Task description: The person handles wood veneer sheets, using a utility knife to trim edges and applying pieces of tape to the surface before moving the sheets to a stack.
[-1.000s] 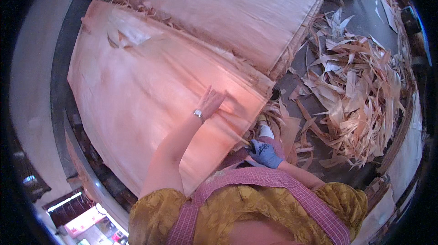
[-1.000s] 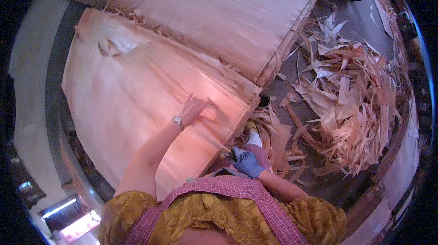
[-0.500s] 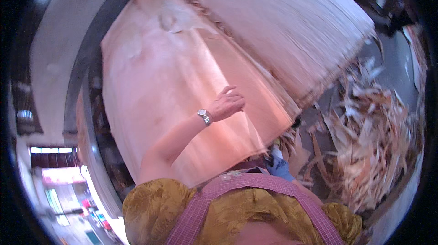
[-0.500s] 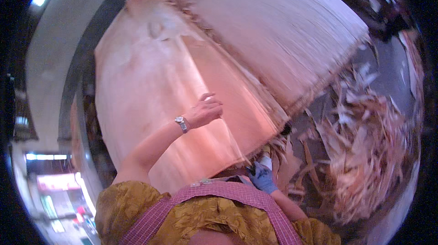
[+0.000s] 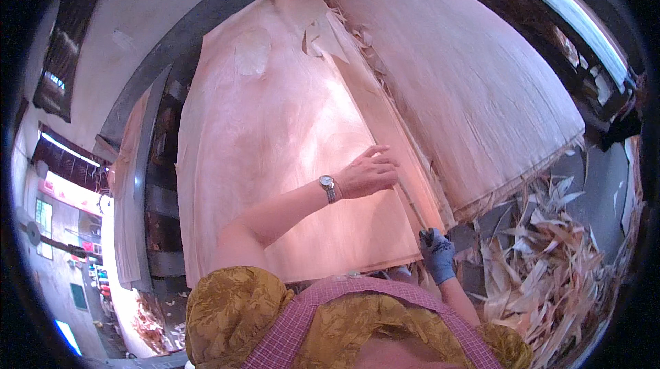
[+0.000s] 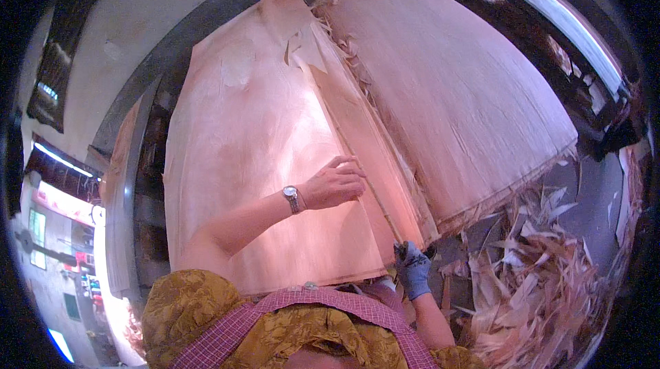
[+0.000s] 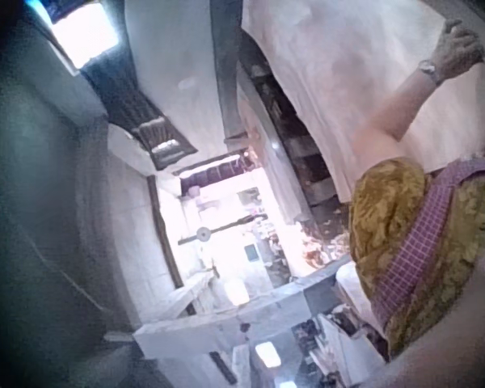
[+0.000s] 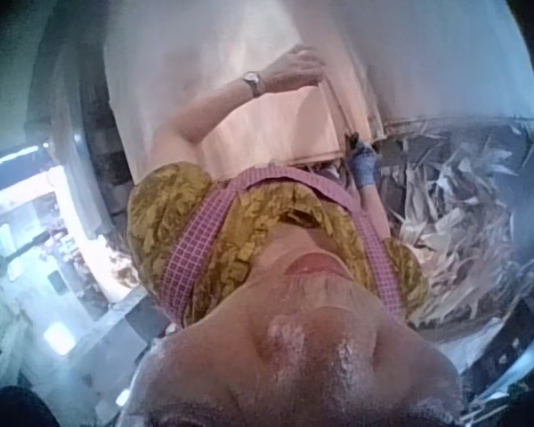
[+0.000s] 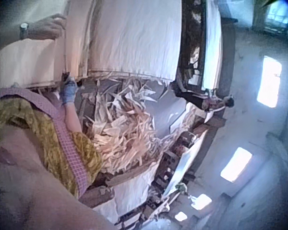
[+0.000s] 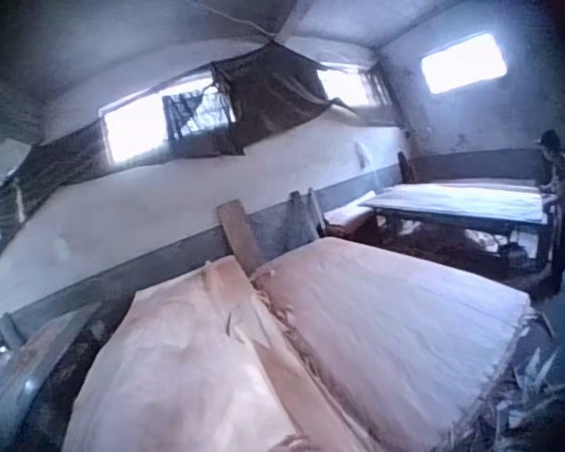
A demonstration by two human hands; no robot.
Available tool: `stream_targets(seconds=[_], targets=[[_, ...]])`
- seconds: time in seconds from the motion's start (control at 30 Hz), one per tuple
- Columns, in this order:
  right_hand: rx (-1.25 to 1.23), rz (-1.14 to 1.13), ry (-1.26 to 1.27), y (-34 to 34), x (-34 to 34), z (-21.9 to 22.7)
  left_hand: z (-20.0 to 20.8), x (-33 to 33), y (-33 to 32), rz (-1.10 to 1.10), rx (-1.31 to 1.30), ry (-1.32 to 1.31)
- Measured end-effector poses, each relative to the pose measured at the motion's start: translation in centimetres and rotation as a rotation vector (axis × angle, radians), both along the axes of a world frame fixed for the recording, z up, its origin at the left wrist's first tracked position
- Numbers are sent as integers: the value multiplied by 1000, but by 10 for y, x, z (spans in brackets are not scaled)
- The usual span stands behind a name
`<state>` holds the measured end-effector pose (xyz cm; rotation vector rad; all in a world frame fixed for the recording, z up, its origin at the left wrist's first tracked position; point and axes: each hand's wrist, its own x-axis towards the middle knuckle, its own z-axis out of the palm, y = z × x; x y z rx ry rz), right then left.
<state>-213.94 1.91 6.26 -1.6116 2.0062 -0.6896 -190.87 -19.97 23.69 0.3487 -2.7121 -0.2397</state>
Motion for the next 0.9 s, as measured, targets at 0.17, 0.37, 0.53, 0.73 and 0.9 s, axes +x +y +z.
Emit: stream_targets(seconds=[0.17,0.37,0.53,0.73,0.9], targets=[[64,-76,134,-69,-20,14,5,-5,0,9,-48,-33],[-58,-29,40,-154,-40,7,-9,-9,-1,29,-58,-80],[-47,-9,5,-219,-74,15,-58,-48,-20,24,-65,-225],[-166,35,46,-272,-91,5,-100,-67,-10,306,8,-274],[-160,22,176,-299,-95,2,-135,-52,64,818,565,-284]])
